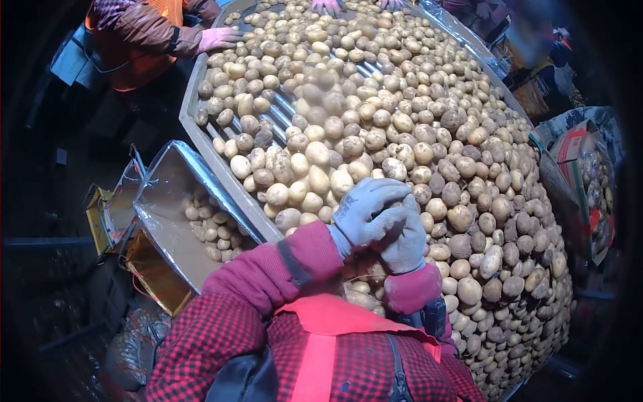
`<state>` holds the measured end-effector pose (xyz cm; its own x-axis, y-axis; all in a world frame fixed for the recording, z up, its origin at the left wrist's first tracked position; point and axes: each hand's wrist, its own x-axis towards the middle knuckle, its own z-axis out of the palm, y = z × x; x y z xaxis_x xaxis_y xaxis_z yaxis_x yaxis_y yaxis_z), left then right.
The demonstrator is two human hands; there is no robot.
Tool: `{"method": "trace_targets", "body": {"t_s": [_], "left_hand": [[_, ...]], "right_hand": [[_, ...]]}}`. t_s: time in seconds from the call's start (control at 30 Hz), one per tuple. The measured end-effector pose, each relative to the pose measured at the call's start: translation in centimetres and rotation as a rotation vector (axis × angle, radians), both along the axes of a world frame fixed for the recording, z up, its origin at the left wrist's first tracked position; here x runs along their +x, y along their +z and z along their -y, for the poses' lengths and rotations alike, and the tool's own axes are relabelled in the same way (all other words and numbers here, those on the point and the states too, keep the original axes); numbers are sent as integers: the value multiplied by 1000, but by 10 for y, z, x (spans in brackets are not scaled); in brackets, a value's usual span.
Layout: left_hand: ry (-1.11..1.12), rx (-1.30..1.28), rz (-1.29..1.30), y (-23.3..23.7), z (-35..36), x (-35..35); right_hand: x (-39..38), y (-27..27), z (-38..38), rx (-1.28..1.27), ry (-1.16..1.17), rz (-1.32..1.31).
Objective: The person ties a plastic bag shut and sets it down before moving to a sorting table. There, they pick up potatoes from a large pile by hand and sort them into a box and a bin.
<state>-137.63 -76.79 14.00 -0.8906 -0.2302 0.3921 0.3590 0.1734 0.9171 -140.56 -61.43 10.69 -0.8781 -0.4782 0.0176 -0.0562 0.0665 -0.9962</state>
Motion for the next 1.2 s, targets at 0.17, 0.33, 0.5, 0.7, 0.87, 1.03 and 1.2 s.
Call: {"method": "trace_targets", "body": {"t_s": [0.17,0.33,0.5,0.7,0.87,1.03,1.2], "left_hand": [[-68,498,227,-4,3,-12],[183,-22,172,33,66,-6],[431,-985,594,-12,197,1],[234,-1411,808,-35,223,-29],[88,-1560,802,-32,229,-31],[-42,-1562,872,-24,238,-33],[-137,-1462,986,-22,245,-41]], "right_hand": [[4,28,11,270,-29,-876],[9,44,26,-267,-188,285],[7,36,26,-170,-271,69],[11,42,24,-94,-256,117],[12,63,25,72,-236,52],[11,50,24,123,-259,-58],[11,57,24,140,-290,-108]]}}
